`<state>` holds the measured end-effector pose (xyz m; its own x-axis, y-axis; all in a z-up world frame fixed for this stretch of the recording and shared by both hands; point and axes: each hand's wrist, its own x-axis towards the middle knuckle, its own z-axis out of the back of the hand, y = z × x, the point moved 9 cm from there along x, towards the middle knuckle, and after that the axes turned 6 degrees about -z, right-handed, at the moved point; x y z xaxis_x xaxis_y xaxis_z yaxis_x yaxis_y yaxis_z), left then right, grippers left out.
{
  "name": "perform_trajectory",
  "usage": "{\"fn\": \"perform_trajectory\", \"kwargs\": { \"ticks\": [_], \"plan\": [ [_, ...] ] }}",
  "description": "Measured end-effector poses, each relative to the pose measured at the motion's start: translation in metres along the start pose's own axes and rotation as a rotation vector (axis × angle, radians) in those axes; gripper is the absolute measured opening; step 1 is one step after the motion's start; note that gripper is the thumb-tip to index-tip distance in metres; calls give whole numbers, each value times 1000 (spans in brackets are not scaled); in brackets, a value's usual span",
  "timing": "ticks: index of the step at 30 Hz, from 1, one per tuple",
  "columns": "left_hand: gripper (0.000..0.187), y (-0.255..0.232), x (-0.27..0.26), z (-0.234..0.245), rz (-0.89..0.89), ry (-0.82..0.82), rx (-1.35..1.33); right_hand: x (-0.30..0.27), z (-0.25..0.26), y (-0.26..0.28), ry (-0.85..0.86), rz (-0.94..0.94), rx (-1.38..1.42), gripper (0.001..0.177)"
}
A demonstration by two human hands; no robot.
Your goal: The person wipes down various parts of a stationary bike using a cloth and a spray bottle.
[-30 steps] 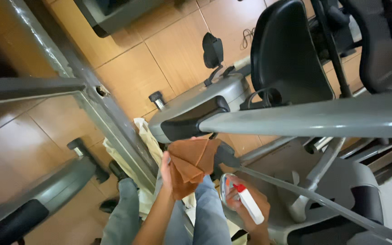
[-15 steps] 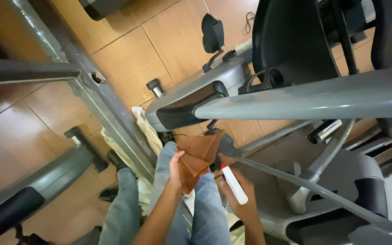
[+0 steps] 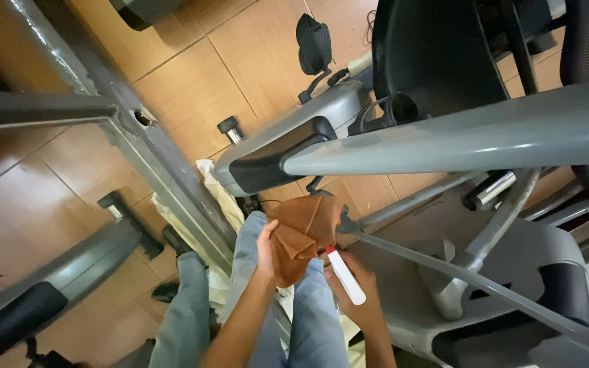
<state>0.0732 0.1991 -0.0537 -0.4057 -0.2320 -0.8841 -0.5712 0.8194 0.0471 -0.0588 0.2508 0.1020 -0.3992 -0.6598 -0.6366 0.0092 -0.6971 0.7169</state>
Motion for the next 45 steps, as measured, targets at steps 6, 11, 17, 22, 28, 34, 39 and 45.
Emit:
{"fn": "perform_trajectory", "kwargs": {
  "ticks": [6, 11, 17, 22, 28, 34, 39, 45],
  "plan": [
    [70, 20, -24, -54, 110, -233, 80, -5, 16, 9, -22, 105, 183, 19],
    [77, 15, -35, -214, -134, 429, -204, 0, 41, -71, -159, -104, -186, 20],
    [56, 13, -29, -213, -248, 432, -195, -13, 60, -44, -226, 52, -65, 14],
    [42, -21, 62, -51, -340, 159, -320, -17, 57, -60, -175, -44, -44, 33],
    [40, -13, 12, -133, -283, 87, -314, -19, 53, -87, -198, -114, -78, 22],
    [38, 27, -33, -232, -112, 205, -351, -22, 51, -84, -230, -189, -67, 34],
    [70, 65, -85, -313, 143, 560, -409, -31, 56, -96, -265, -117, -69, 30],
    [87, 96, -131, -393, 249, 852, -493, -51, 71, -85, -284, 11, 7, 39]
  ]
}}
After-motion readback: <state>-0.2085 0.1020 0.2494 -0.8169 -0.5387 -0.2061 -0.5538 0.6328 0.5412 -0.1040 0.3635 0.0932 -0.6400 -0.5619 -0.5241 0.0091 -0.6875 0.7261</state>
